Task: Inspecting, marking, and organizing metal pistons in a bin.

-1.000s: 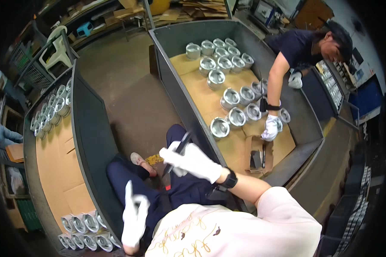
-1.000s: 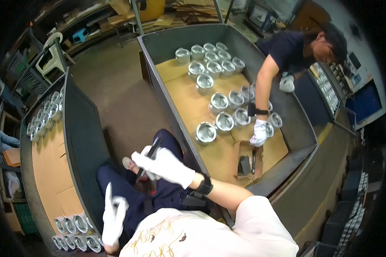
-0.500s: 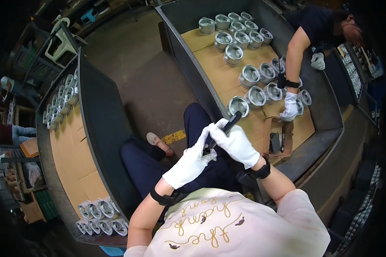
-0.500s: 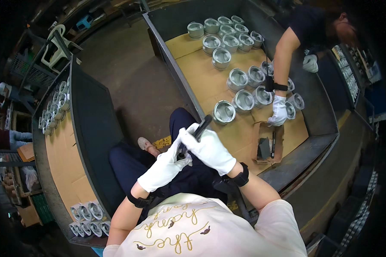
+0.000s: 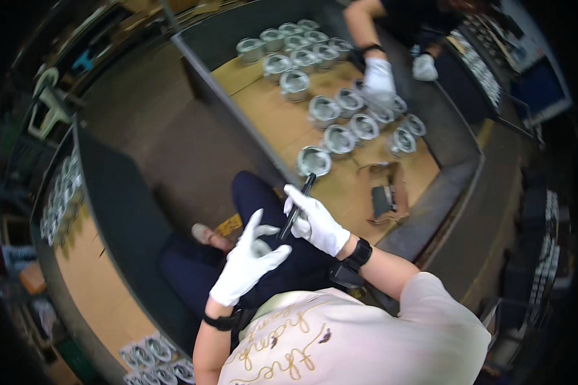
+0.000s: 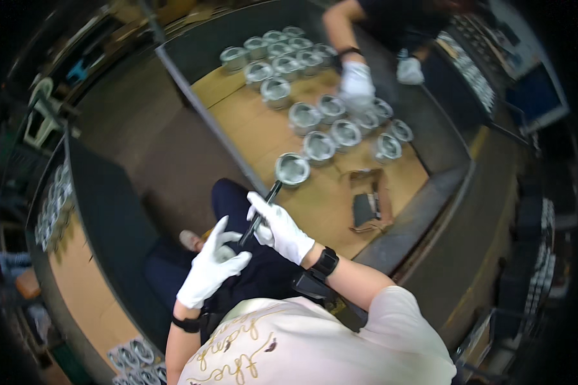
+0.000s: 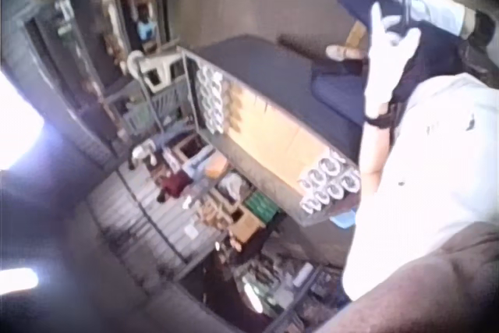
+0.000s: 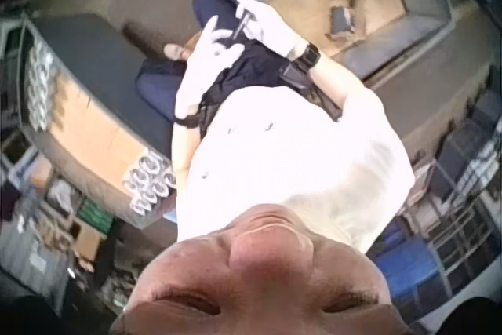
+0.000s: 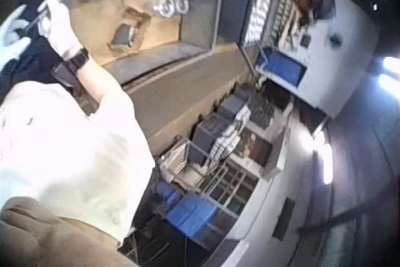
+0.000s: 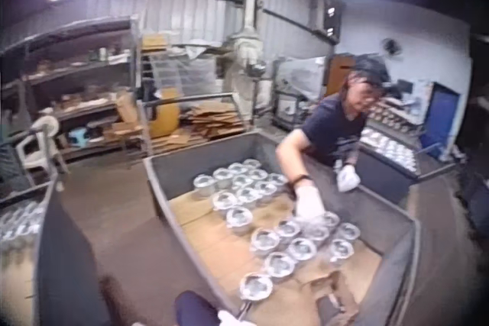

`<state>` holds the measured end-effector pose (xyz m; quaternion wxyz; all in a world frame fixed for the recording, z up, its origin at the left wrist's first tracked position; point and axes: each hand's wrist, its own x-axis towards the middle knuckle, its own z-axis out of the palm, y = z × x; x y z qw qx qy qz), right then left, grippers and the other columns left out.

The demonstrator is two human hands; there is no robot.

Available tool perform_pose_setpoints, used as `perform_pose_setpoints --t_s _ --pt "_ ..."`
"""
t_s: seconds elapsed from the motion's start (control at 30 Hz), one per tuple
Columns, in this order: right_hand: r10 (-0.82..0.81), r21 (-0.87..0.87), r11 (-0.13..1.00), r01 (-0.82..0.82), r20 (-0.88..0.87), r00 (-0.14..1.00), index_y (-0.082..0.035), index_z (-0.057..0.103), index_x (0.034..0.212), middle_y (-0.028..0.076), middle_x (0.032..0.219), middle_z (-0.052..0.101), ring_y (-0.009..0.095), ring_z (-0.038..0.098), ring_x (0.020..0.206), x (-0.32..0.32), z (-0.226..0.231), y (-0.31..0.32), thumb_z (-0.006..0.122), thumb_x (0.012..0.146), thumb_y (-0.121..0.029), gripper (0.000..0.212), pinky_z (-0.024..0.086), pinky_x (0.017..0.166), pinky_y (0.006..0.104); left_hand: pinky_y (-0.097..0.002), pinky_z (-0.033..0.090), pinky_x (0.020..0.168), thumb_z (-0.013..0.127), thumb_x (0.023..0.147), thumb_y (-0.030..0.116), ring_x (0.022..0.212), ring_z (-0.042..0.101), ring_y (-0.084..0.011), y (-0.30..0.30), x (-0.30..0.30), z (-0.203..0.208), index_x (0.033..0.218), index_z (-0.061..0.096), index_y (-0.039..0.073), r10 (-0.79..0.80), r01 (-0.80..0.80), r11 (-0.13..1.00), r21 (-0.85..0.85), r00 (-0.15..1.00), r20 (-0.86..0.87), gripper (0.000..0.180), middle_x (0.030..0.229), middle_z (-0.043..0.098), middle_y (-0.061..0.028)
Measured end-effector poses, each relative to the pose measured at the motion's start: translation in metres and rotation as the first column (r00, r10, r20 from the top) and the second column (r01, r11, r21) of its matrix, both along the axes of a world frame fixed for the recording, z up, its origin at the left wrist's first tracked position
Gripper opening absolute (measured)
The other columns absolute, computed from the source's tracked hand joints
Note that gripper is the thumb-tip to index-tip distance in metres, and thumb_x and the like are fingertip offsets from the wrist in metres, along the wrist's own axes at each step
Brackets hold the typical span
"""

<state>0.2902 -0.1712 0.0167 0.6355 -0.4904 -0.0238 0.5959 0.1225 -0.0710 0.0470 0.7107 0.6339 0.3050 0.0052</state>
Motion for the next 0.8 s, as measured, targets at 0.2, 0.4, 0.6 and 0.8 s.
perform_pose_setpoints --t_s 0.2,0.4,0.6,0.8 --pt "-0.594 0.134 0.678 0.723 -0.479 0.646 -0.012 0.055 0.077 -0.003 0.056 0.04 0.012 0.037 0.046 0.11 -0.064 -0.088 0.05 0.093 -0.053 0.044 0.032 0.044 0.0251 -0.0223 0.052 0.065 0.06 0.094 0.018 0.073 0.055 -0.0067 0.015 -0.038 -0.048 0.141 0.038 0.0 0.188 -0.187 0.968 -0.169 0.982 -0.01 0.054 0.109 0.06 -0.0067" --pt "-0.741 -0.097 0.597 0.797 -0.448 0.5 -0.008 0.058 0.08 -0.003 0.058 0.042 0.011 0.037 0.049 0.129 -0.123 -0.126 0.042 0.098 -0.045 0.043 0.031 0.049 0.0253 -0.0219 0.05 0.062 0.056 0.096 0.015 0.067 0.054 -0.0059 0.023 -0.065 -0.064 0.131 0.051 0.0 0.358 -0.372 0.912 -0.171 0.928 -0.106 0.038 0.107 0.063 -0.0079" --pt "-0.495 -0.085 0.842 0.533 -0.516 0.699 -0.007 0.059 0.088 -0.003 0.063 0.048 0.011 0.043 0.054 0.115 -0.077 -0.035 0.056 0.091 -0.02 0.013 0.036 0.051 0.0245 -0.0224 0.048 0.061 0.057 0.095 0.014 0.066 0.053 -0.0057 0.025 -0.076 -0.07 0.124 0.057 0.001 0.378 -0.39 0.916 -0.096 0.918 -0.12 0.032 0.104 0.066 -0.0069" --pt "-0.279 0.237 0.876 0.42 -0.46 0.843 -0.005 0.059 0.098 -0.002 0.071 0.051 0.01 0.045 0.058 0.14 -0.007 0.063 0.058 0.089 -0.012 0.012 0.04 0.052 0.0208 -0.0238 0.049 0.059 0.055 0.096 0.015 0.064 0.055 -0.0071 0.029 -0.081 -0.067 0.122 0.058 0.001 0.433 -0.444 0.894 -0.059 0.891 -0.137 0.03 0.103 0.067 -0.008"
